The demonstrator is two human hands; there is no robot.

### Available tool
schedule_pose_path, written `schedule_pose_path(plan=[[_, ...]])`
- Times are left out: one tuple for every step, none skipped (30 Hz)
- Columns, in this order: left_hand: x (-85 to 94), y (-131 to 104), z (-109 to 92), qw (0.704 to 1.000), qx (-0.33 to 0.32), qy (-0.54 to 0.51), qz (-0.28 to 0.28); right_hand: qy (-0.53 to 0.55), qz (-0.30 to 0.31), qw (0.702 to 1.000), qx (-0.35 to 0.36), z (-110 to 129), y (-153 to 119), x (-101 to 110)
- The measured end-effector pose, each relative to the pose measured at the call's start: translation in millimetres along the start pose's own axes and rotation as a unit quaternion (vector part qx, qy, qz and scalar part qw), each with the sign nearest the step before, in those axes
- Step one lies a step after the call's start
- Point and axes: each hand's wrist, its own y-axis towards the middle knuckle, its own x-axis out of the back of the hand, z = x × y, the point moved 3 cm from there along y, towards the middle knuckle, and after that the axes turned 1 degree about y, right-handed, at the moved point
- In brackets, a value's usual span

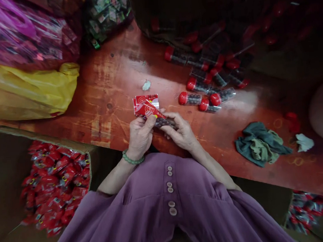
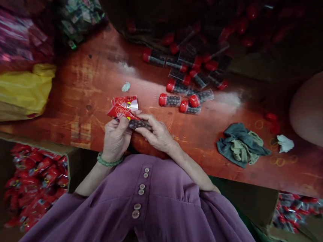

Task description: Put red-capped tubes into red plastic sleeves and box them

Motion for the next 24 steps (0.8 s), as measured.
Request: schedule_pose_path(plan=[[-0.1, -1, 2, 1.000, 0.004, 0.006, 0.014, 0.039, 0.004, 0.999, -0.016, -2, 0, 0], [0.0, -2, 4, 0.999, 0.007, 0.016, 0.028, 0.075, 0.007, 0.997, -0.030, -4, 0, 0], [0.5, -3, 6, 0.999, 0.010, 0.028, 0.040, 0.106, 0.010, 0.993, -0.043, -5, 0, 1], [1.1, -4, 9, 0.998, 0.011, 0.040, 0.050, 0.129, 0.012, 0.990, -0.054, -5, 0, 1], [1.8, -5, 11, 0.997, 0.011, 0.051, 0.059, 0.146, 0.009, 0.987, -0.062, -5, 1, 3], [2.2, -7, 12, 0.996, 0.009, 0.061, 0.068, 0.157, 0.005, 0.985, -0.069, -5, 1, 4], [2.3, -8, 13, 0.995, 0.005, 0.070, 0.077, 0.164, 0.002, 0.984, -0.072, -5, 2, 5], [2.0, -9, 13, 0.993, 0.000, 0.078, 0.083, 0.168, -0.001, 0.983, -0.074, -4, 3, 7], [1.6, -11, 12, 0.992, -0.007, 0.086, 0.088, 0.171, -0.002, 0.982, -0.076, -4, 3, 7], [1.0, -13, 10, 0.992, -0.013, 0.091, 0.089, 0.174, -0.002, 0.982, -0.078, -3, 4, 8], [0.4, -15, 8, 0.991, -0.019, 0.095, 0.088, 0.175, -0.001, 0.981, -0.080, -3, 4, 8], [-0.1, -16, 7, 0.991, -0.021, 0.098, 0.088, 0.176, -0.001, 0.981, -0.082, -3, 4, 8], [-0.5, -18, 6, 0.991, -0.022, 0.099, 0.088, 0.176, -0.004, 0.981, -0.083, -2, 5, 7], [-0.6, -20, 6, 0.991, -0.021, 0.100, 0.089, 0.175, -0.008, 0.981, -0.082, -2, 5, 7], [-0.5, -21, 7, 0.991, -0.020, 0.102, 0.089, 0.174, -0.012, 0.982, -0.079, -2, 5, 5], [0.0, -22, 8, 0.990, -0.019, 0.104, 0.089, 0.171, -0.015, 0.982, -0.077, -1, 6, 4], [0.8, -23, 9, 0.990, -0.019, 0.108, 0.087, 0.169, -0.017, 0.983, -0.075, -1, 6, 2], [1.8, -23, 9, 0.990, -0.021, 0.111, 0.084, 0.165, -0.017, 0.983, -0.073, -1, 7, 0], [3.3, -24, 8, 0.990, -0.025, 0.115, 0.078, 0.160, -0.015, 0.985, -0.068, 0, 7, -3], [5.2, -25, 6, 0.989, -0.030, 0.122, 0.074, 0.152, -0.010, 0.987, -0.057, 2, 7, -5], [8.2, -27, 1, 0.988, -0.036, 0.134, 0.069, 0.139, 0.004, 0.989, -0.044, 3, 6, -8], [12.7, -32, -5, 0.985, -0.045, 0.153, 0.063, 0.118, 0.024, 0.992, -0.029, 6, 5, -10], [19.6, -38, -14, 0.981, -0.057, 0.179, 0.052, 0.089, 0.047, 0.995, -0.014, 8, 4, -12], [29.6, -47, -25, 0.974, -0.075, 0.209, 0.030, 0.053, 0.067, 0.996, 0.003, 11, 3, -13]])
